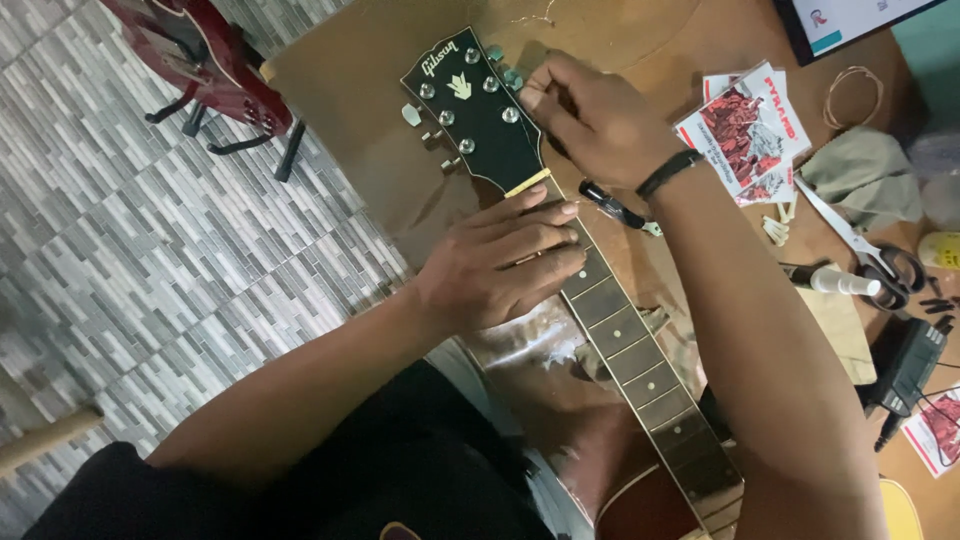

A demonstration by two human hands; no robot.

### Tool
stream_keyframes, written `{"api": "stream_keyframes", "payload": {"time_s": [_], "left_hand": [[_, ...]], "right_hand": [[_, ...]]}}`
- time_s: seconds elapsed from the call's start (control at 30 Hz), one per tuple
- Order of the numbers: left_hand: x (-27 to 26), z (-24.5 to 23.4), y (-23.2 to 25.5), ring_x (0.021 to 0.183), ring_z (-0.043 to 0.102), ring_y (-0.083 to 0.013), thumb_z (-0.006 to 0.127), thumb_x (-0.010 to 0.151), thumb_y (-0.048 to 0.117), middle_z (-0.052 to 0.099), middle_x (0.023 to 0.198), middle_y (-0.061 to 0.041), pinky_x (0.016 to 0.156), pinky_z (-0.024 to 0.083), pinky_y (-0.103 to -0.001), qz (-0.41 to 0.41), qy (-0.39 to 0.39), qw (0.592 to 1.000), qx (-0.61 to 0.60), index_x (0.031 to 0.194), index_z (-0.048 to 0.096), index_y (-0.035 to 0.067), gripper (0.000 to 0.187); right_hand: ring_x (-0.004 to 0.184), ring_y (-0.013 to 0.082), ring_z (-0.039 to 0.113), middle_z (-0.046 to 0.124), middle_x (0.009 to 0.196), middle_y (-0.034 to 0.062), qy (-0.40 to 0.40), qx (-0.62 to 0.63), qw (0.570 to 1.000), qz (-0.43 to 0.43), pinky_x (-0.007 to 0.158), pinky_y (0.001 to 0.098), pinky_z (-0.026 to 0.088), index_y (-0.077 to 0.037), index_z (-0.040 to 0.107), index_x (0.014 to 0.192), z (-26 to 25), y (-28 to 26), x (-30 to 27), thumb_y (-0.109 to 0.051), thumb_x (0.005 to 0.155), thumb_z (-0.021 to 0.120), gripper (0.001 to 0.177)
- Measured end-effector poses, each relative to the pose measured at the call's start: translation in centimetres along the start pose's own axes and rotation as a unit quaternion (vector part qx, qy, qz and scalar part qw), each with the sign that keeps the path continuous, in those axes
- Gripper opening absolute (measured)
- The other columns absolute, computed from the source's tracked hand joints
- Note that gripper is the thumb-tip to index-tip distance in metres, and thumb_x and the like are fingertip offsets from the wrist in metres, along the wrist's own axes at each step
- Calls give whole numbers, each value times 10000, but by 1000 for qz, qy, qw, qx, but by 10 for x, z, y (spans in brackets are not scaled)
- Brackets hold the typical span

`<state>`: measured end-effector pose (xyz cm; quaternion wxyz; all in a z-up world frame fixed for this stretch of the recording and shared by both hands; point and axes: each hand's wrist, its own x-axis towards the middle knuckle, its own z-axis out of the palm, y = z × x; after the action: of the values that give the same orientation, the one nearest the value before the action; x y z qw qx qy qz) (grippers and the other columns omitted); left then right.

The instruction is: The person replaces a guitar string by threading it through the tuning peg, winding it, and securing it. They then open a new package of guitar strings to prepare for the next step.

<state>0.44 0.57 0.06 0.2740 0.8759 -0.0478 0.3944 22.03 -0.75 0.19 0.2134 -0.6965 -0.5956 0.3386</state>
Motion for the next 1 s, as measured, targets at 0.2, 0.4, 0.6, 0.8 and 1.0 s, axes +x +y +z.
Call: {"api": "stream_keyframes", "payload": {"time_s": [0.2, 0.4, 0.6, 0.8, 1.0], "left_hand": [[-7, 0, -2, 1192, 690, -324, 750, 996, 23, 712, 1130, -169, 1160, 468, -479, -3, -30, 999, 10, 1112, 763, 6, 118], [-4, -2, 0, 1176, 687, -306, 770, 999, 48, 731, 1095, -121, 1178, 445, -469, -17, -33, 999, 7, 1077, 764, 29, 81], [3, -6, -2, 1125, 646, -357, 746, 969, -34, 719, 1052, -141, 1008, 570, -479, 33, 9, 999, 3, 1001, 754, -4, 44], [-13, 25, -8, 1069, 701, -255, 663, 1009, 185, 633, 969, -66, 1086, 525, -459, 62, 113, 985, 112, 979, 722, 70, 134], [-6, -19, -22, 1042, 682, -258, 819, 841, 329, 712, 981, -45, 1106, 475, -533, 43, 52, 998, 10, 1044, 786, 145, 276]], "right_hand": [[798, 137, 587, 659, 979, -26, -10, 34, 999, -32, 735, 340, 469, -162, 569, 1290, -8, 4, -6, -249, 1103, 570, 206], [692, 50, 608, 685, 771, -49, 131, 69, 989, 29, 668, 231, 494, -150, 687, 891, -20, -57, -32, -278, 1024, 809, 221], [682, 133, 701, 745, 737, -28, 150, -93, 983, 42, 644, 295, 515, -150, 807, 978, -1, -64, -28, -269, 873, 882, 175], [762, 318, 721, 704, 729, 63, 176, -176, 968, 7, 647, 431, 594, -125, 786, 1011, 14, -44, -23, -199, 958, 707, 120], [883, 458, 711, 714, 856, 202, 123, -201, 972, 18, 687, 550, 574, -73, 780, 1014, 8, -59, -25, -200, 987, 666, 172]]}}
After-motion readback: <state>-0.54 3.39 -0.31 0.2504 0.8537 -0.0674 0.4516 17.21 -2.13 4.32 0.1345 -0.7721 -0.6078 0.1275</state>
